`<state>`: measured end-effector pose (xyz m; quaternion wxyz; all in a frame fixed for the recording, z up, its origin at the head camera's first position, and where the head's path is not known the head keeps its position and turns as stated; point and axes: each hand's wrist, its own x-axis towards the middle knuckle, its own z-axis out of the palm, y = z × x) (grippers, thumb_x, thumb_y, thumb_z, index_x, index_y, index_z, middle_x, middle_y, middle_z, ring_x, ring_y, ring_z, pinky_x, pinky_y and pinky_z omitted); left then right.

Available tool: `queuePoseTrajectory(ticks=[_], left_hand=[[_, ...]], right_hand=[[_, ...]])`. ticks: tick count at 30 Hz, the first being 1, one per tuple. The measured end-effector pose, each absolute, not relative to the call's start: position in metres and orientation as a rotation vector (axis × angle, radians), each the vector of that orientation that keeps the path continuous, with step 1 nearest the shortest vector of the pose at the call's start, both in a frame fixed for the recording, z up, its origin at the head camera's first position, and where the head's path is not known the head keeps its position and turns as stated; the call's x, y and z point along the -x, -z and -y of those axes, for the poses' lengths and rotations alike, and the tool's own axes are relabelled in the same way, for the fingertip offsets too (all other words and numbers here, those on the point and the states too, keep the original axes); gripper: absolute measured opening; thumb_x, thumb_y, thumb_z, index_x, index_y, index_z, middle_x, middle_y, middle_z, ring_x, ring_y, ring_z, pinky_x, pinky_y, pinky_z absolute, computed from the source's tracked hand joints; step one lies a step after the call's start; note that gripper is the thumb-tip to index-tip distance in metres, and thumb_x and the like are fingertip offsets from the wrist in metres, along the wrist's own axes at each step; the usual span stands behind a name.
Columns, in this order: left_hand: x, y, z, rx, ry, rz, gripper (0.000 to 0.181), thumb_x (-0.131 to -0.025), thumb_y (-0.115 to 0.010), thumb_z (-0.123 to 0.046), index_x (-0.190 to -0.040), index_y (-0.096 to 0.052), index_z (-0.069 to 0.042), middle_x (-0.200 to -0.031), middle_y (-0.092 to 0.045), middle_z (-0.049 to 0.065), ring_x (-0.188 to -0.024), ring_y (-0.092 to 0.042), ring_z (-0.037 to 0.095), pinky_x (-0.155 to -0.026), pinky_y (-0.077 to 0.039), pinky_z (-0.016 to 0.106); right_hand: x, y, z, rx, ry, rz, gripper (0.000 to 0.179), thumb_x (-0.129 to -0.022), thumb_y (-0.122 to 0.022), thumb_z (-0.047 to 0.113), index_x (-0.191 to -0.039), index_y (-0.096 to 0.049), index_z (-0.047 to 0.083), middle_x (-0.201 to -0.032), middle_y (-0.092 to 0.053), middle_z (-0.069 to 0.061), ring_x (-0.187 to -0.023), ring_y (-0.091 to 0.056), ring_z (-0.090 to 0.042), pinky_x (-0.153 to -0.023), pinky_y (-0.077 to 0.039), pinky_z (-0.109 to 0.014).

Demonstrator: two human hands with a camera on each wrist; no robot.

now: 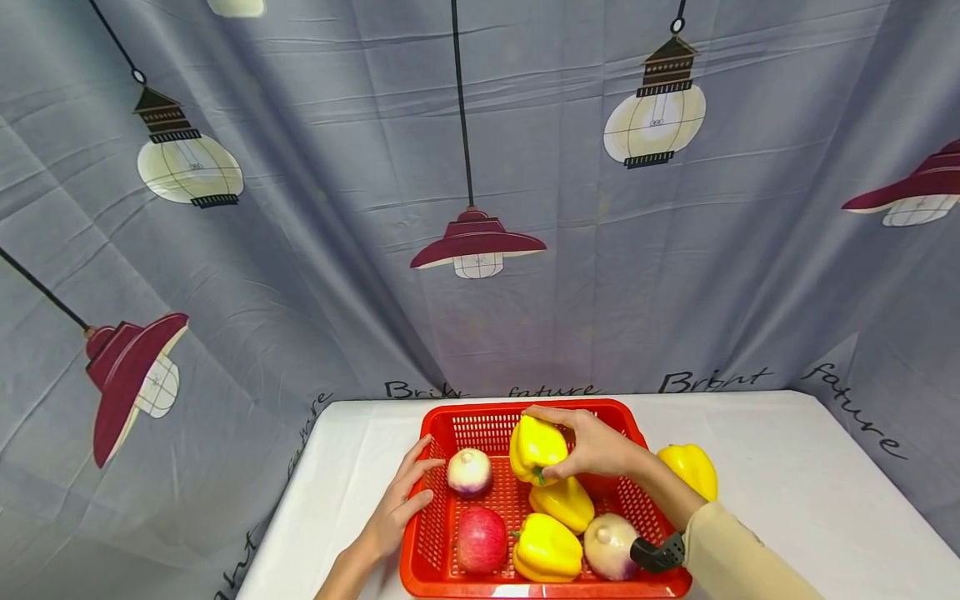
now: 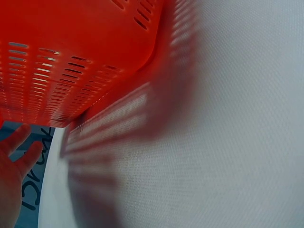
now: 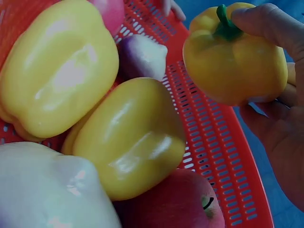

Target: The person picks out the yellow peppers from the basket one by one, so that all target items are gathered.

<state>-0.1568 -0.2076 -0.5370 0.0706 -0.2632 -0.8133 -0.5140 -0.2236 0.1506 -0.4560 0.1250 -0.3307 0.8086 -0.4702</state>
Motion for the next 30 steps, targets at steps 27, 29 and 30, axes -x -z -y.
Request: queuePoseTrajectory(ticks=[27, 29, 30], left_hand=[[0.157, 0.540, 0.210, 0.796, 1.566, 2.443, 0.039, -0.098, -0.048, -0.009, -0.136, -0.058, -0.005, -0.165, -0.019, 0.016, -0.148, -0.018, 0.045, -0.112, -0.027, 0.039], [0.157, 0.540, 0.210, 0.793, 1.572, 2.448, 0.039, -0.098, -0.048, -0.010, -0.136, -0.058, -0.006, -0.165, -0.019, 0.015, -0.148, -0.018, 0.044, -0.112, -0.027, 0.039], [0.157, 0.540, 0.210, 0.794, 1.568, 2.449, 0.039, -0.098, -0.048, -0.010, -0.136, -0.058, -0.005, -0.165, -0.019, 0.015, -0.148, -0.018, 0.044, -0.112, -0.027, 0.039]], right_hand=[[0.184, 0.445, -0.204, 0.850, 1.539, -2.258, 0.084, -0.079, -0.084, 0.020, -0.153, -0.044, 0.018, -0.124, -0.059, -0.012, -0.100, -0.060, -0.028, -0.080, -0.056, -0.037], [0.179, 0.446, -0.209, 0.840, 1.556, -2.243, 0.084, -0.079, -0.083, 0.019, -0.153, -0.043, 0.017, -0.126, -0.058, -0.013, -0.101, -0.060, -0.027, -0.081, -0.056, -0.037], [0.178, 0.447, -0.212, 0.844, 1.564, -2.238, 0.085, -0.080, -0.083, 0.018, -0.154, -0.042, 0.015, -0.126, -0.058, -0.014, -0.102, -0.060, -0.027, -0.081, -0.056, -0.037]])
